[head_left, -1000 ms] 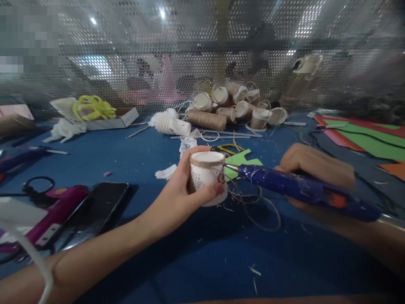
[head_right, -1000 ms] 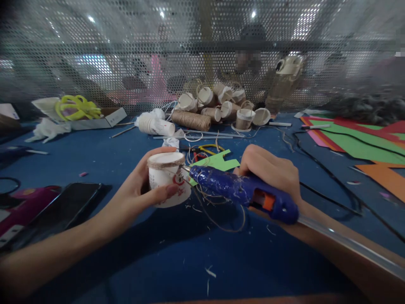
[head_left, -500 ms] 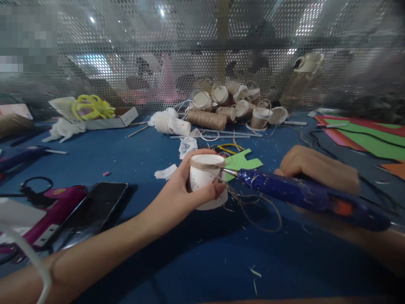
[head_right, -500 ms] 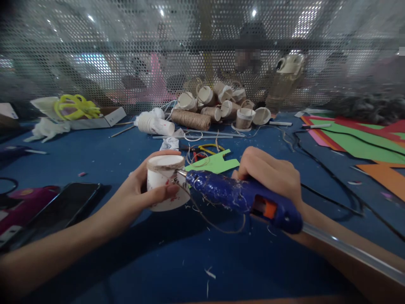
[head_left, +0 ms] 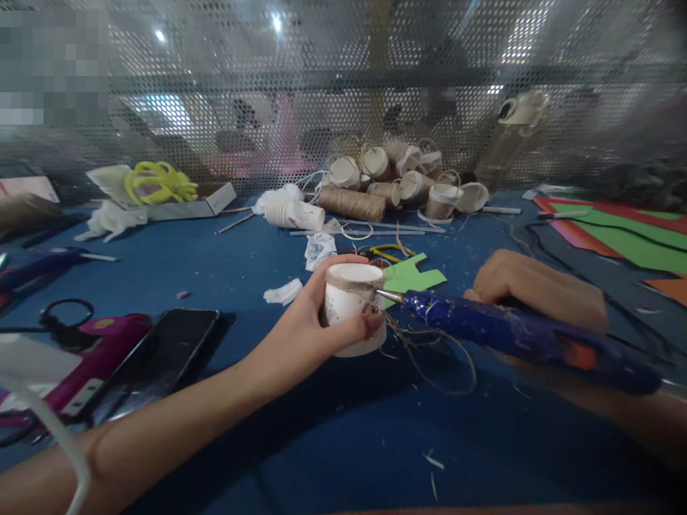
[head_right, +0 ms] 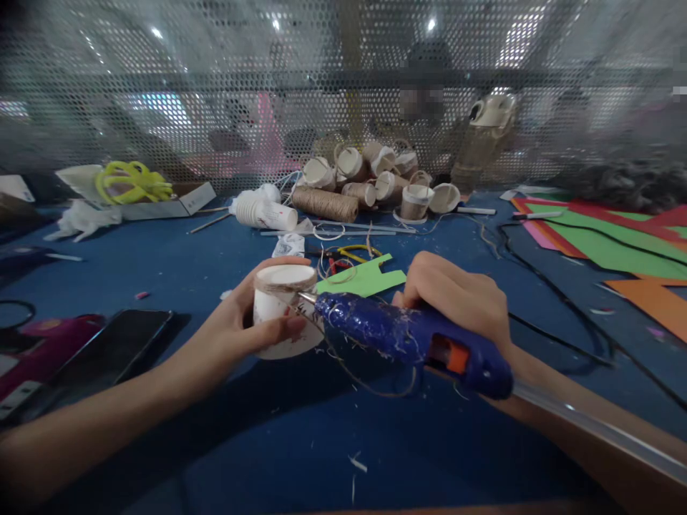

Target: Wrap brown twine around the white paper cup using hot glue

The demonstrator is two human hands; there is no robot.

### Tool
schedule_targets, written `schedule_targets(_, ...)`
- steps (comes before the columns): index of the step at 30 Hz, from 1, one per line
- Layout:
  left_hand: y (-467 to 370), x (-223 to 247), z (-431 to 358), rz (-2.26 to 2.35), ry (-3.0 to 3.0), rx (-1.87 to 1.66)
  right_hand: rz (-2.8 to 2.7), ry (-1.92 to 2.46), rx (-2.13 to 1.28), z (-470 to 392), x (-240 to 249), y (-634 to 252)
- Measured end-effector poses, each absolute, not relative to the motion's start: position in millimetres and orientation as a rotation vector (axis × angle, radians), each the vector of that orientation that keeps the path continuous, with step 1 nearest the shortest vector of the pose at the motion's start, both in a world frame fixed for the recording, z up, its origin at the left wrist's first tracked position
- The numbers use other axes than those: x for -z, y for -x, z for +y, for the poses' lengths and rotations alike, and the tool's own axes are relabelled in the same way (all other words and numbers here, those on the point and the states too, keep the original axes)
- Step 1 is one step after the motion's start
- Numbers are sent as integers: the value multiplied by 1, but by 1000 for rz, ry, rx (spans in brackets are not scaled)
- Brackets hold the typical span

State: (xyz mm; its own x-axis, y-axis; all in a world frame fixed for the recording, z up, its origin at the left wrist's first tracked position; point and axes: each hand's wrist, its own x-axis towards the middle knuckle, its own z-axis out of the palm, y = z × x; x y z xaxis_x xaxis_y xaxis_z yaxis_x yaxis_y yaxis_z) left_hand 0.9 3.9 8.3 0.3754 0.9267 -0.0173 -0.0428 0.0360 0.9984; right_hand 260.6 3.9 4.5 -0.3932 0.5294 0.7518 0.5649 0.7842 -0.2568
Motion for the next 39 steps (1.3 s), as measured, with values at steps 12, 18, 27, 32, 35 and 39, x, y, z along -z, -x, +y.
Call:
schedule_targets(12, 3, -4, 5, 845, -1301, -946, -2101, 823, 35, 4, -6, -269)
schedule_targets(18, 0, -5, 4, 865, -1299, -943, -2089, 842, 53, -1, -7, -262)
schedule_targets(27, 1, -3, 6, 847, -1183, -971, -1965, 967, -67, 11, -7, -263)
schedule_targets(32, -1, -2, 4, 838, -1087, -1054, -1504, 1343, -804, 32, -6, -266)
schedule_targets(35, -1, -1, 3, 791, -1096, -1132, -1474, 1391, -1062, 47, -2, -273)
schedule_targets(39, 1, 2, 5, 722, -1163, -1133, -1517, 1461, -1359, 58, 0, -279)
